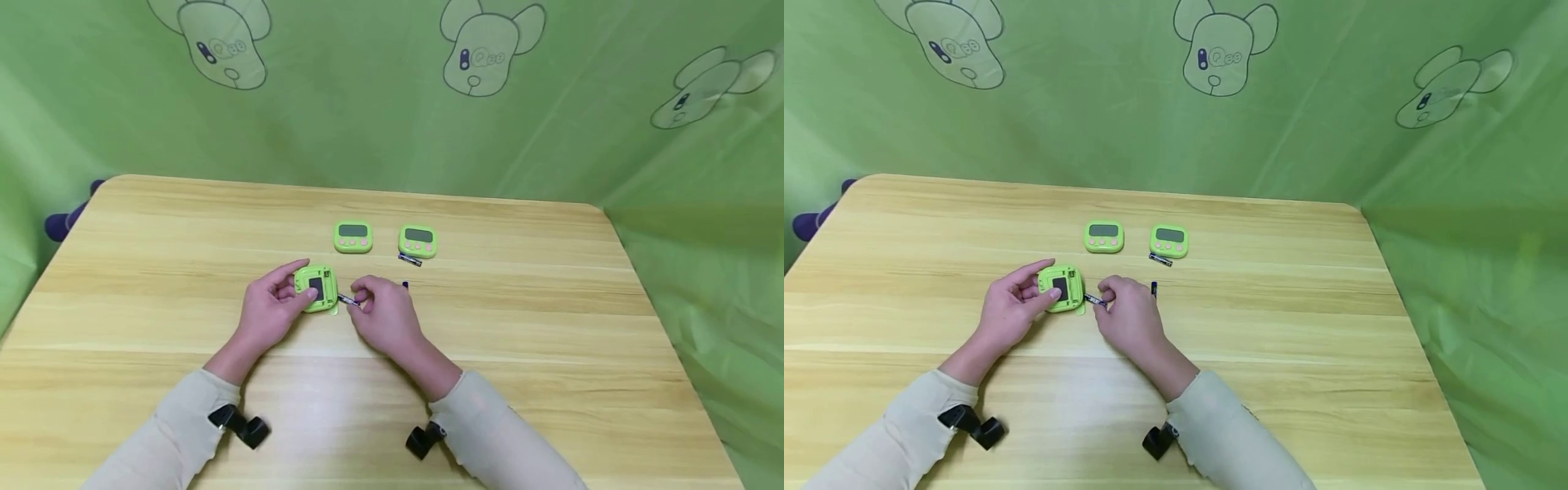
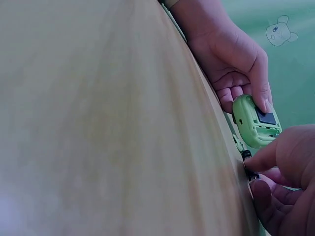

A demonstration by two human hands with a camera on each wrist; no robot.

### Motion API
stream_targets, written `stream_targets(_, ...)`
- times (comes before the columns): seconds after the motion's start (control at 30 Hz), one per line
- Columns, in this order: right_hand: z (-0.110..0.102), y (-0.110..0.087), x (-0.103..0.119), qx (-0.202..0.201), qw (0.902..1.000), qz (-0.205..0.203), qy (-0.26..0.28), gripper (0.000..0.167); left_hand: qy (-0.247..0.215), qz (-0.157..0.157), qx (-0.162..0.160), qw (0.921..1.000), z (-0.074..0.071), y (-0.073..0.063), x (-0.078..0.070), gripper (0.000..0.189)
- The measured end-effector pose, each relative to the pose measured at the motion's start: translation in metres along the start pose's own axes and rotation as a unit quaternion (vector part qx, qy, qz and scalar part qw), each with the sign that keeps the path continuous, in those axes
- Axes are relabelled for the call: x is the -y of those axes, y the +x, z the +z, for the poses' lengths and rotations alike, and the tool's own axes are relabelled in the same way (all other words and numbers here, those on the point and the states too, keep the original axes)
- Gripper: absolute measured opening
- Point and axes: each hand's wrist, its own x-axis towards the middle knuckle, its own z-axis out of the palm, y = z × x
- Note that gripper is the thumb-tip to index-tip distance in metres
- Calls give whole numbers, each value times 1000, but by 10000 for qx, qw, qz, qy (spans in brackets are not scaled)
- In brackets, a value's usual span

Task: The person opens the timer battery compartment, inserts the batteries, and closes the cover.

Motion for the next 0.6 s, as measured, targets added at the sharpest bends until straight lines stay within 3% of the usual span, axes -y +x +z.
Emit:
stream_targets(0.27,-3,-2,-3,159,9996,-36,-216,20,-186,-54,11,9998,1,0,10,49)
stream_targets(0.43,-10,-4,-5,265,9970,195,700,20,-251,-5,-25,9997,0,-1,10,47)
stream_targets(0.6,-14,-6,-7,230,9841,473,1694,11,-316,60,-26,9995,0,0,10,47)
